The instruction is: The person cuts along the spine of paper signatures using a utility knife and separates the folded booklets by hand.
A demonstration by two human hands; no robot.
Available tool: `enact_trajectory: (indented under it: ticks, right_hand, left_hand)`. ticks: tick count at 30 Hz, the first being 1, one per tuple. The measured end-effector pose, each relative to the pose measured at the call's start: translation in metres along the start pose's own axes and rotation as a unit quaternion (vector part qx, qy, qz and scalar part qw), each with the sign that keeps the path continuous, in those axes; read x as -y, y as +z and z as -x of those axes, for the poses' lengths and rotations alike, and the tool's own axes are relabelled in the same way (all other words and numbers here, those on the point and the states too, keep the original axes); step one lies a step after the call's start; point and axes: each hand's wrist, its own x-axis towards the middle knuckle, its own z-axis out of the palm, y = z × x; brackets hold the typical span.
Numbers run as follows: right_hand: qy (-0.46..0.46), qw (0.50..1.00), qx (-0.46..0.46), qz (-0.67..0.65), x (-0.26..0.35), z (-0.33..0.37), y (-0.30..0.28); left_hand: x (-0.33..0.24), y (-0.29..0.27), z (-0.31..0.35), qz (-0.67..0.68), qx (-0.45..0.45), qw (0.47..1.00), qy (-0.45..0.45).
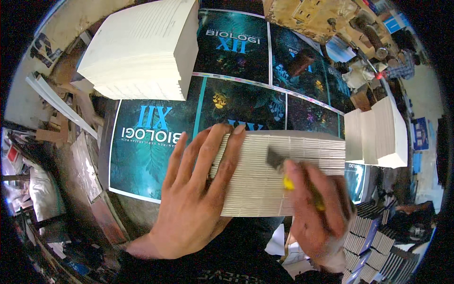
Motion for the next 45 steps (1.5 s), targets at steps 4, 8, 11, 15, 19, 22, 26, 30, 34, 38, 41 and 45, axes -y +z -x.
enact_trajectory:
  ticks: [4, 8, 11, 15, 19, 22, 26, 30, 34, 38, 41, 45]
  right_hand:
    - [0.059, 0.995, -0.074, -0.017, -0.012, -0.001, -0.001]
    - [0.055, 0.984, 0.043, -0.165, -0.004, 0.001, -0.008]
    - [0.044, 0.99, 0.042, -0.13, -0.003, -0.001, -0.011]
    - [0.037, 0.99, 0.045, -0.126, -0.004, -0.002, -0.011]
    - [0.039, 0.991, 0.06, -0.115, -0.002, -0.005, -0.015]
    - [0.036, 0.99, 0.076, -0.116, -0.003, -0.007, -0.017]
    - [0.049, 0.989, 0.083, -0.111, 0.002, -0.011, -0.019]
    - [0.056, 0.991, 0.057, -0.106, 0.004, -0.008, -0.013]
    - [0.048, 0.996, 0.057, -0.047, 0.01, -0.005, -0.014]
    - [0.09, 0.992, 0.05, -0.074, 0.013, -0.003, -0.007]
    - [0.137, 0.987, -0.081, -0.013, -0.004, -0.002, -0.006]
    - [0.055, 0.992, -0.016, -0.113, -0.007, -0.004, -0.001]
  left_hand:
    - [-0.001, 0.001, 0.001, -0.002, -0.004, 1.0, 0.01]
    - [0.0, 0.001, 0.002, -0.006, 0.004, 1.0, -0.004]
    - [-0.002, 0.001, 0.0, 0.0, -0.007, 1.0, -0.002]
    - [-0.001, 0.003, 0.0, 0.0, -0.009, 1.0, -0.001]
    - [-0.001, 0.003, -0.001, 0.003, -0.011, 1.0, 0.0]
    - [0.0, 0.004, 0.0, 0.002, -0.012, 1.0, 0.001]
    - [-0.001, 0.002, -0.001, -0.002, -0.005, 1.0, 0.003]
    - [0.001, 0.006, -0.001, 0.0, -0.022, 1.0, 0.006]
    - [-0.001, 0.003, -0.001, -0.008, -0.015, 1.0, 0.006]
    - [0.001, 0.0, 0.0, -0.013, -0.005, 1.0, 0.005]
    - [-0.002, 0.002, 0.0, -0.011, -0.011, 1.0, 0.007]
    - [0.0, 0.003, 0.0, -0.005, -0.018, 1.0, 0.009]
